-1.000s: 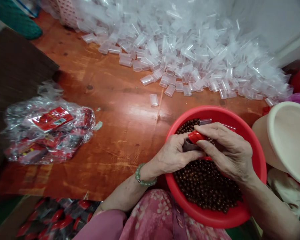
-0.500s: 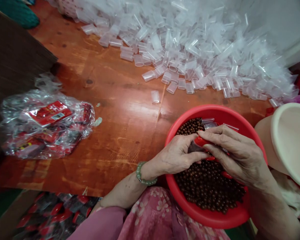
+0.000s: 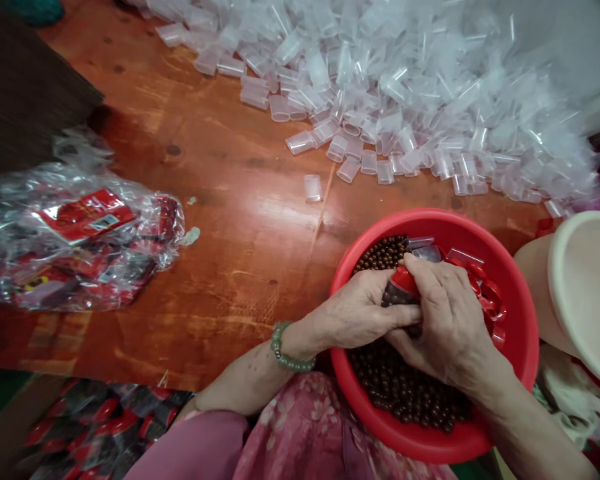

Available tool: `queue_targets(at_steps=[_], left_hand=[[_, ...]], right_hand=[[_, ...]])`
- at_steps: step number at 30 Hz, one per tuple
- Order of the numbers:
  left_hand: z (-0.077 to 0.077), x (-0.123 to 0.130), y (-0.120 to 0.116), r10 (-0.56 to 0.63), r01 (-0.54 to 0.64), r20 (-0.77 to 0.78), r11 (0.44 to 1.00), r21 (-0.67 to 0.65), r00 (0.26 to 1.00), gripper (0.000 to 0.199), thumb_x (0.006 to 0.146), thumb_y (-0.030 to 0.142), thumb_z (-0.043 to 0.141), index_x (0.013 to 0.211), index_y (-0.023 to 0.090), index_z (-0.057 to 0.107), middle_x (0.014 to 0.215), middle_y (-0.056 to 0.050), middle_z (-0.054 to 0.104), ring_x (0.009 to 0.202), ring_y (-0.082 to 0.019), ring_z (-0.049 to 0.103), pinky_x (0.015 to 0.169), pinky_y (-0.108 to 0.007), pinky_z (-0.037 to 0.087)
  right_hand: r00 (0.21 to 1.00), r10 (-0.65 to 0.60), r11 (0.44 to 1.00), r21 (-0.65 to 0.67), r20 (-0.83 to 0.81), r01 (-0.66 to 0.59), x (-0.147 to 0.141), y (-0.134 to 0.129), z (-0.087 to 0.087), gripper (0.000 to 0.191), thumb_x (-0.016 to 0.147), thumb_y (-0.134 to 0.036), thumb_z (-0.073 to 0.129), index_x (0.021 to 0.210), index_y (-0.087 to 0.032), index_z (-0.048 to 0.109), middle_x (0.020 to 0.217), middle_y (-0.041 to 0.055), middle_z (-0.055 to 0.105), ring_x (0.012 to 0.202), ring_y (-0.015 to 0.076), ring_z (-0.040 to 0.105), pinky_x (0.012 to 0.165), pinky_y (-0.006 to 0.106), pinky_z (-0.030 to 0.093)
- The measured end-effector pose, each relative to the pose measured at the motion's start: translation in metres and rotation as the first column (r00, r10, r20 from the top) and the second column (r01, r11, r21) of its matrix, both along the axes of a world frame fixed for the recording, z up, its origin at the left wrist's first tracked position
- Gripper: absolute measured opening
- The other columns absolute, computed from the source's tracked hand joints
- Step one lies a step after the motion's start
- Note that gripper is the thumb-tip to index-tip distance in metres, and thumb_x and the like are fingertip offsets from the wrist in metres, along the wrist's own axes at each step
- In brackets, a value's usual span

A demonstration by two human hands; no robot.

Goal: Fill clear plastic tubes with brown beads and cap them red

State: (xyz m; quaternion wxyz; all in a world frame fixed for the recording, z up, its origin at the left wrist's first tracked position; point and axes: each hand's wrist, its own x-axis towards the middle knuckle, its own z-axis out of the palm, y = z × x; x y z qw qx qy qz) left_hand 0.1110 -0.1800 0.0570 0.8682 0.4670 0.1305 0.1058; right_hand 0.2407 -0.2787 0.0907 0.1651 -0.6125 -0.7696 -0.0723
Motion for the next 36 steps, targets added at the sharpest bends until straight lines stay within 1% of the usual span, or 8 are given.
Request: queue_targets(at_steps=[4, 11, 16, 20, 24, 29, 32, 36], left_hand=[[0.0, 0.001, 0.0, 0.005, -0.005, 0.013, 1.0, -0.026, 1.0, 0.032, 0.076, 0.042, 0.077, 0.077, 0.016, 0.058, 0.076, 0.001, 0.058, 0.076, -0.013, 0.054, 0.077, -0.028, 0.047], [0.003, 0.0, 0.003, -0.011, 0.011, -0.049, 1.0, -0.006, 0.999, 0.03, 0.074, 0.037, 0.076, 0.073, 0.016, 0.054, 0.073, 0.001, 0.055, 0.075, -0.014, 0.052, 0.074, -0.028, 0.046], [0.002, 0.002, 0.003, 0.025, -0.024, -0.041, 0.999, 0.038, 0.999, 0.026, 0.077, 0.037, 0.075, 0.078, 0.014, 0.062, 0.079, -0.001, 0.063, 0.077, -0.015, 0.055, 0.076, -0.028, 0.048], [-0.001, 0.002, 0.002, 0.057, -0.052, 0.087, 0.997, -0.057, 0.995, 0.025, 0.082, 0.037, 0.073, 0.088, 0.013, 0.071, 0.088, -0.004, 0.073, 0.089, -0.018, 0.065, 0.083, -0.028, 0.05], [-0.002, -0.001, 0.002, 0.076, -0.058, 0.102, 0.984, -0.169, 0.992, 0.033, 0.083, 0.036, 0.075, 0.108, 0.016, 0.073, 0.107, -0.006, 0.076, 0.111, -0.025, 0.068, 0.101, -0.036, 0.05], [0.004, -0.002, -0.001, 0.197, -0.202, -0.053, 0.915, -0.349, 0.979, 0.038, 0.083, 0.048, 0.07, 0.103, 0.016, 0.076, 0.116, -0.007, 0.076, 0.136, -0.03, 0.054, 0.12, -0.044, 0.038], [-0.001, -0.003, -0.009, 0.374, -0.428, -0.25, 0.879, -0.212, 0.893, 0.036, 0.085, 0.05, 0.067, 0.101, 0.019, 0.076, 0.123, -0.006, 0.074, 0.142, -0.028, 0.048, 0.124, -0.043, 0.033], [-0.021, -0.018, -0.027, 0.589, -0.593, -0.289, 0.801, 0.084, 0.755, 0.033, 0.088, 0.047, 0.061, 0.107, 0.023, 0.074, 0.127, -0.003, 0.072, 0.143, -0.026, 0.047, 0.122, -0.042, 0.037]], right_hand=[[0.996, 0.015, 0.993, 0.113, 0.091, -0.025, -0.001, 0.004, -0.007, 0.073, 0.088, -0.031, 0.059, 0.147, 0.003, 0.033, 0.114, 0.0242, 0.065, 0.103, 0.0317, 0.063, 0.086, 0.048, 0.054], [0.982, 0.082, 0.989, 0.104, 0.168, -0.1, 0.006, 0.01, -0.006, 0.071, 0.091, -0.039, 0.059, 0.145, 0.0, 0.035, 0.099, 0.018, 0.071, 0.089, 0.0269, 0.067, 0.081, 0.042, 0.056], [0.975, 0.095, 0.987, 0.11, 0.202, -0.119, 0.007, 0.011, -0.007, 0.072, 0.091, -0.034, 0.059, 0.147, 0.004, 0.033, 0.106, 0.0213, 0.07, 0.099, 0.0282, 0.066, 0.083, 0.04, 0.054], [0.981, 0.067, 0.996, 0.047, 0.183, -0.077, 0.006, 0.01, -0.005, 0.076, 0.091, -0.032, 0.061, 0.15, 0.003, 0.028, 0.121, 0.0251, 0.065, 0.11, 0.0307, 0.062, 0.085, 0.042, 0.052], [0.996, 0.001, 0.992, 0.124, 0.092, -0.012, 0.005, 0.011, -0.007, 0.072, 0.09, -0.033, 0.065, 0.146, 0.0, 0.035, 0.12, 0.0235, 0.063, 0.11, 0.0292, 0.06, 0.085, 0.04, 0.052], [0.995, 0.05, 0.976, 0.205, 0.085, -0.067, 0.004, 0.013, -0.011, 0.059, 0.093, -0.038, 0.059, 0.133, 0.003, 0.045, 0.11, 0.0221, 0.064, 0.102, 0.0291, 0.06, 0.085, 0.043, 0.051], [0.988, 0.076, 0.962, 0.252, 0.134, -0.108, 0.003, 0.013, -0.012, 0.048, 0.096, -0.033, 0.053, 0.126, 0.004, 0.05, 0.105, 0.0204, 0.067, 0.095, 0.0274, 0.06, 0.084, 0.043, 0.05], [0.986, 0.081, 0.941, 0.316, 0.146, -0.124, -0.006, 0.009, -0.013, 0.037, 0.096, -0.025, 0.051, 0.121, 0.002, 0.055, 0.099, 0.0162, 0.068, 0.085, 0.0235, 0.059, 0.084, 0.042, 0.05]])
